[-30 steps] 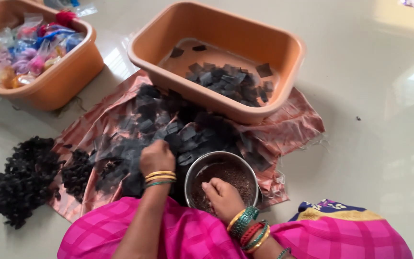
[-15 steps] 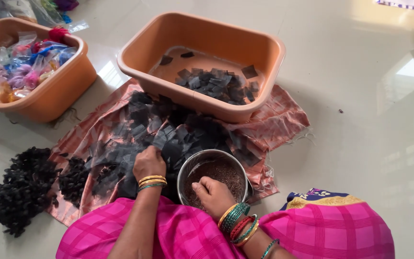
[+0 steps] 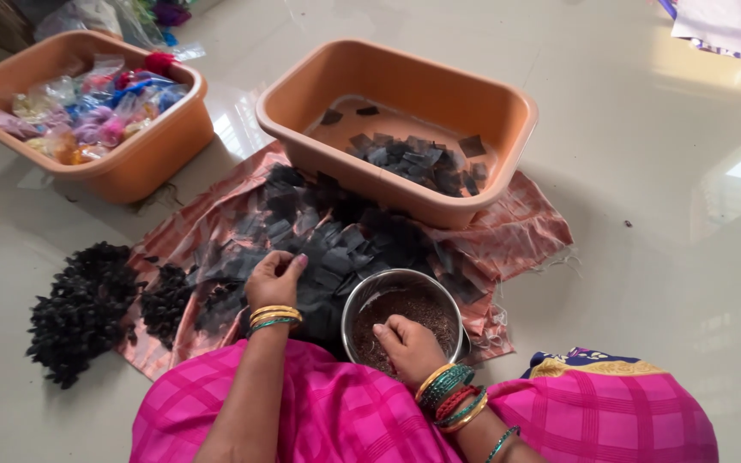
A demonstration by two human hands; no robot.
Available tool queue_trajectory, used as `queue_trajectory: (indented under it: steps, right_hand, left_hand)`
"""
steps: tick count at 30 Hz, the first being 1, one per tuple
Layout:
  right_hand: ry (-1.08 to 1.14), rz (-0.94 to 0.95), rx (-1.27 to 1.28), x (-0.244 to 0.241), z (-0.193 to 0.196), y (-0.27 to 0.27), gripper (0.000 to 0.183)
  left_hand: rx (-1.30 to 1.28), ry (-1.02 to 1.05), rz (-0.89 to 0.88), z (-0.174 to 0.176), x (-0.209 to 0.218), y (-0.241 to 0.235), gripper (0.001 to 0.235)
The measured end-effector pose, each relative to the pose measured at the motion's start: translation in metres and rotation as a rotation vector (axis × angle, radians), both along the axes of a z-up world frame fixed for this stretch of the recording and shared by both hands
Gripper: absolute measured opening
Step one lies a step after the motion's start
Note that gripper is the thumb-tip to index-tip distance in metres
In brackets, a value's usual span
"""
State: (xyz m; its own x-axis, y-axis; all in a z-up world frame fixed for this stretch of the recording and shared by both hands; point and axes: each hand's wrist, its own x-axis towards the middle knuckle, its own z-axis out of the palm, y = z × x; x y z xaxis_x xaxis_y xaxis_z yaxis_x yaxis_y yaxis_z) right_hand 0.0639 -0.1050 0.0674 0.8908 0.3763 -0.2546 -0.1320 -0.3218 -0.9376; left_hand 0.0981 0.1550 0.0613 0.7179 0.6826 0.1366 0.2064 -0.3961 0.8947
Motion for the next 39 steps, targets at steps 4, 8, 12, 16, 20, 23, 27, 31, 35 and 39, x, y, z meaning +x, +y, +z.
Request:
queue_trajectory:
  steps: [4, 8, 12, 16, 20, 23, 27, 31, 35, 39]
  right_hand:
    - [-0.008, 0.015, -0.028, -0.002, 0.0, 0.0, 0.036]
    - [-0.254, -0.02, -0.166, -0.002, -0.008, 0.001, 0.021]
    - [0.014, -0.003, 0.071, 0.002, -0.024, 0.007, 0.022]
    - [0.233, 0.072, 0.382, -0.007, 0.005, 0.014, 0.027]
    - [0.298, 0.108, 0.56, -0.022, 0.034, 0.014, 0.029]
    - [0.235, 0.106, 0.606, -0.021, 0.012, 0.008, 0.022]
    - [0.204, -0.024, 0.523, -0.015, 0.007, 0.003, 0.016]
    - [0.206, -0.096, 0.501, -0.012, 0.001, -0.001, 0.017]
    - [0.352, -0.122, 0.336, 0.003, -0.035, -0.008, 0.015]
    - [0.36, 0.1, 0.412, 0.005, -0.06, -0.006, 0.02]
  left_hand:
    - [-0.172, -0.113, 0.017, 0.014, -0.015, 0.005, 0.021]
    - [-0.361, -0.287, -0.04, 0.013, -0.034, 0.012, 0.017]
    - [-0.53, -0.347, -0.087, 0.018, -0.058, 0.016, 0.015]
    - [-0.699, -0.246, -0.129, 0.015, -0.082, 0.0, 0.013]
    - [-0.745, -0.141, -0.305, 0.001, -0.093, -0.038, 0.015]
    - [-0.716, -0.153, -0.398, -0.004, -0.093, -0.055, 0.02]
    - [-0.801, -0.157, -0.432, 0.008, -0.094, -0.059, 0.02]
    - [-0.883, -0.149, -0.368, 0.006, -0.093, -0.051, 0.017]
    - [-0.884, -0.136, -0.253, 0.009, -0.094, -0.039, 0.016]
    - [-0.95, -0.18, -0.18, 0.008, -0.09, -0.026, 0.015]
